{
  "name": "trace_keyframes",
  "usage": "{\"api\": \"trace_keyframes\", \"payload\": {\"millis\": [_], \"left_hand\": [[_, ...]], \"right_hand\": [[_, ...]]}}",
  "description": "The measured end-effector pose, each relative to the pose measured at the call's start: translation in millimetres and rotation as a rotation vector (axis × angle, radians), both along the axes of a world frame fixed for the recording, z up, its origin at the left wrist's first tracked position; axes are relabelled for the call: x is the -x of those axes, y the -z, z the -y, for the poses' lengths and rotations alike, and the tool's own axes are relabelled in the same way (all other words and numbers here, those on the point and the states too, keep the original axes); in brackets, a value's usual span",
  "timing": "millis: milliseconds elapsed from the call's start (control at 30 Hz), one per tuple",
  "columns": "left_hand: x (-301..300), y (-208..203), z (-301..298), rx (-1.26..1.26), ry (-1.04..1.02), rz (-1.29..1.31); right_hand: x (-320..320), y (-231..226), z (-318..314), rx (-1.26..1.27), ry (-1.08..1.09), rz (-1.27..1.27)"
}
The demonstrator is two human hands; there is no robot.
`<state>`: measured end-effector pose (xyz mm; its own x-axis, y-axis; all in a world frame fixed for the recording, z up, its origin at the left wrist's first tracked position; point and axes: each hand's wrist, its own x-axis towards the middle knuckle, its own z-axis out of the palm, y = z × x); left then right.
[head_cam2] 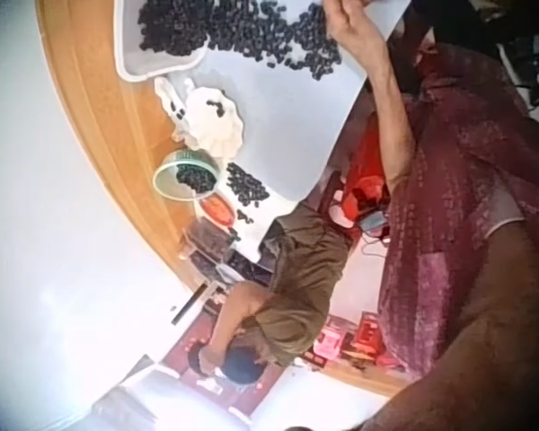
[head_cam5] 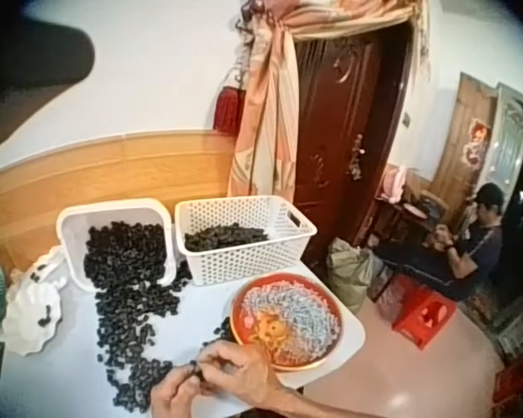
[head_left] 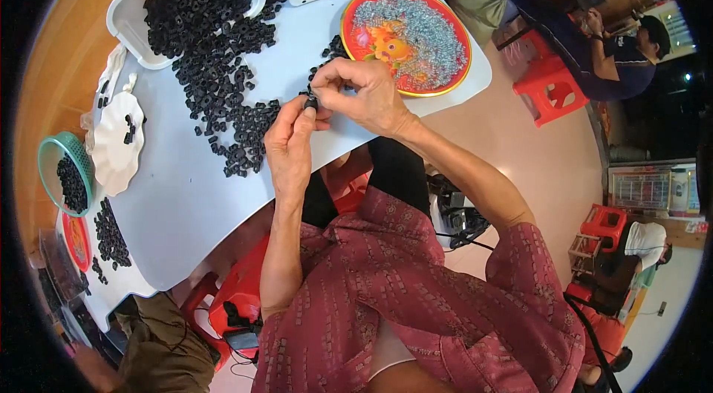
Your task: Sorting and inspecting small black plastic or rubber components on a workbench.
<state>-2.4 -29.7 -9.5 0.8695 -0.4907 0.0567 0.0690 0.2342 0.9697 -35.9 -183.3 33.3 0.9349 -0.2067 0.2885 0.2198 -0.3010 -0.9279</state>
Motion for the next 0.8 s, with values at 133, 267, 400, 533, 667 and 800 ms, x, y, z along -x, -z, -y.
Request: {"api": "trace_keyframes", "payload": {"millis": [133,267,400,533,667,800], "left_hand": [[1.9,-5.0,0.3,-0.055,-0.002,0.012],[1.6,-4.3,1.6,-0.082,-0.032,0.077],[2.8,-6.9,1.1,-0.071,-0.049,0.071],[3.6,-7.7,3.0,-0.021,-0.036,0.037],[4.2,-8.1,2.3,-0.044,-0.050,0.057],[5.1,-6.6,1.1,-0.089,-0.097,0.048]], "right_hand": [[-0.1,2.9,1.6,0.001,-0.016,0.027],[1.8,-0.4,0.6,0.054,-0.012,0.041],[1.6,7.6,3.4,0.007,-0.002,0.032],[1.6,10.9,3.8,-0.115,0.022,0.058],[3.9,8.7,-1.7,-0.146,0.011,-0.003],[6.6,9.4,-7.0,-0.232,-0.031,-0.040]]}}
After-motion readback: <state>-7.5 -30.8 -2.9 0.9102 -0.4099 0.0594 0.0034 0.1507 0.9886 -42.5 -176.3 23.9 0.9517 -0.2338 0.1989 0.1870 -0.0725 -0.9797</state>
